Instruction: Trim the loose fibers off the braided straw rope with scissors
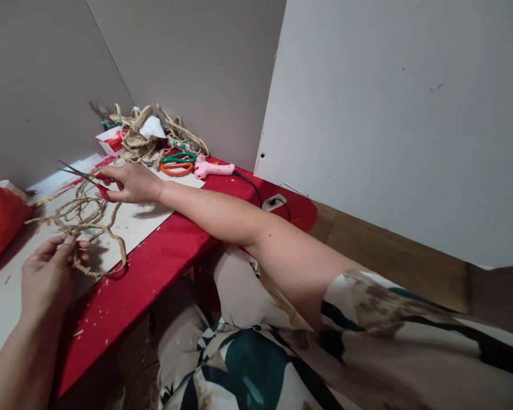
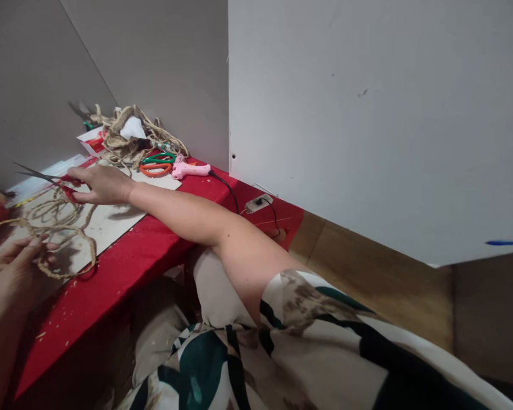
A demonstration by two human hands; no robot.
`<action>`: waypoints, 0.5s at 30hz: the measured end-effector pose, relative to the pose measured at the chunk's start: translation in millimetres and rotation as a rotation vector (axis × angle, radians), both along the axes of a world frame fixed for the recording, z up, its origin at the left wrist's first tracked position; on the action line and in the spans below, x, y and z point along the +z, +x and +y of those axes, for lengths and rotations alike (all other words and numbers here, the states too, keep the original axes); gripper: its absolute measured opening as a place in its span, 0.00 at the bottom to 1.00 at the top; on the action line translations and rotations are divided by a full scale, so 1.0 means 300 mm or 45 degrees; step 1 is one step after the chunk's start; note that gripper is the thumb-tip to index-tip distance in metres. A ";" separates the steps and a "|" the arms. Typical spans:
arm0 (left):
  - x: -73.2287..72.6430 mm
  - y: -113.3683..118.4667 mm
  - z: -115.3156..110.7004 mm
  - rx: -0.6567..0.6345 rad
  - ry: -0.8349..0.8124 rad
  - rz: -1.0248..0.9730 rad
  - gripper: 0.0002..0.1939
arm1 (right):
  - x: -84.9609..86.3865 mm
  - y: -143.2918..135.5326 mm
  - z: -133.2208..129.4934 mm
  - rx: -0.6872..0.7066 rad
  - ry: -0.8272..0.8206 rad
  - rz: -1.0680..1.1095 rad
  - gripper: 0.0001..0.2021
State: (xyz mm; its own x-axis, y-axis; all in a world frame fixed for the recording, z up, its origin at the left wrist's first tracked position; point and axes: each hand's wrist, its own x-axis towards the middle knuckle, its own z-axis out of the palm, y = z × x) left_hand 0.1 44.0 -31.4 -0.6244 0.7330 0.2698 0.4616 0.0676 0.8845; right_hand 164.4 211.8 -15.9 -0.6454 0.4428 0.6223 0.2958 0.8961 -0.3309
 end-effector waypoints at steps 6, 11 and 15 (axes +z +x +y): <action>0.003 0.034 0.015 -0.119 -0.072 -0.074 0.13 | -0.018 0.000 0.010 0.022 -0.005 -0.016 0.14; -0.014 0.019 0.021 -0.126 -0.101 -0.048 0.10 | 0.002 0.072 -0.036 -0.030 -0.026 0.161 0.12; -0.036 0.000 0.028 -0.188 -0.181 -0.064 0.14 | -0.020 0.221 -0.161 -0.097 -0.025 0.256 0.13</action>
